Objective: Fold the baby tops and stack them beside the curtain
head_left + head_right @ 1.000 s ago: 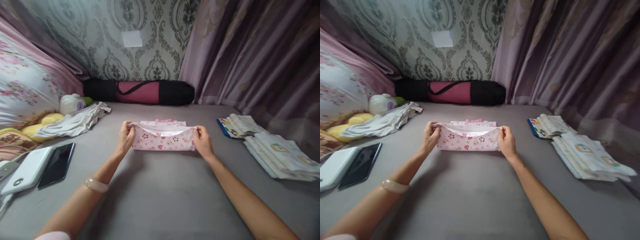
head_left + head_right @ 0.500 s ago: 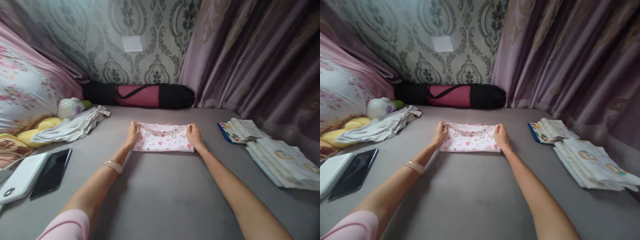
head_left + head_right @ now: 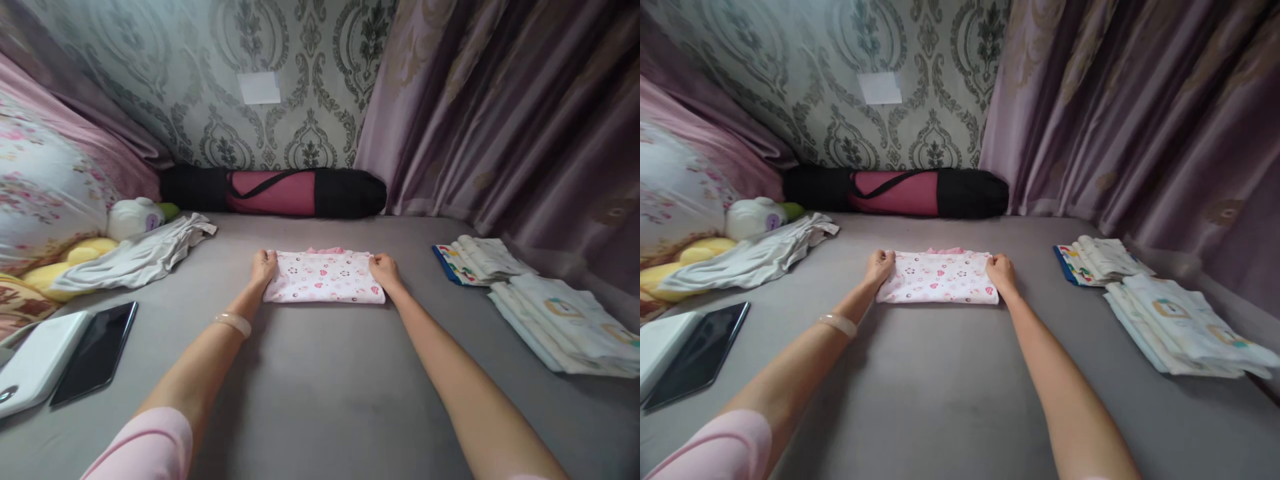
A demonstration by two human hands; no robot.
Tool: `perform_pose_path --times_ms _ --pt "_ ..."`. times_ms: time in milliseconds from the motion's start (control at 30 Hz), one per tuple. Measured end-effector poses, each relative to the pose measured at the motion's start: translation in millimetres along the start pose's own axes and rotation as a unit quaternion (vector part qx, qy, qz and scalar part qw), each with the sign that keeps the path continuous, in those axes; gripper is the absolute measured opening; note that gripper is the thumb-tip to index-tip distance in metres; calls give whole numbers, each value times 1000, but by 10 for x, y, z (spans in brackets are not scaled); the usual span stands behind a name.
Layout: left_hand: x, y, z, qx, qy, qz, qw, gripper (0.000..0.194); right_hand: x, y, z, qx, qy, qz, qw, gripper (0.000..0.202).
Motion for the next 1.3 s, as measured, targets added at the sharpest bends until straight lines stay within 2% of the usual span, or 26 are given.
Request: perform_pose_path --times_ms 100,167,267,333,400,500,567,633,833,933,1100,1167,1233,1300 --pt "30 -56 -23 37 -23 -27 999 29 -12 4 -19 6 18 18 1000 24" --pt "92 -134 -71 79 -87 -52 992 34 -51 -21 -65 11 32 30 999 28" --pt "209 -307 -271 129 -194 -63 970 37 -196 -158 -159 49 113 61 991 33" --pt "301 -445 -483 138 -176 -46 974 44 -303 -322 -240 86 168 71 979 31" --pt "396 -620 -623 176 -126 -42 976 52 -371 -517 -311 133 184 54 972 29" --pt "443 -903 -664 262 -92 -37 960 59 -433 -807 -320 219 188 42 957 24" --pt "405 -1030 -641 290 -97 -26 952 59 -433 -942 -284 257 189 41 947 22" --pt "362 -1082 -611 285 -115 -26 951 58 -403 -1012 -242 270 190 41 943 21" --pt "286 -1099 -477 266 -197 -54 942 52 -333 -1045 -171 253 223 71 939 14" --pt "313 -1078 -445 253 -181 -77 947 37 -334 -1057 -153 255 226 80 937 14" --pt "379 -1007 -454 224 -103 -80 966 27 -390 -1038 -144 236 188 115 946 21" --pt "380 -960 -495 197 -43 -40 979 24 -387 -1018 -156 242 133 113 954 20" --pt "314 -909 -573 137 21 41 990 24 -330 -980 -208 239 30 82 967 20" --pt "162 -917 -635 63 65 154 984 24 -157 -905 -337 171 -96 11 980 20"
Point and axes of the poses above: each hand's wrist, its own y-axis towards the middle knuckle, its own z-axis out of the palm, x = y × z, the point moved 8 cm from there along y, towards the middle knuckle, and after that the axes turned 3 degrees about -x, right-handed, at the moved point
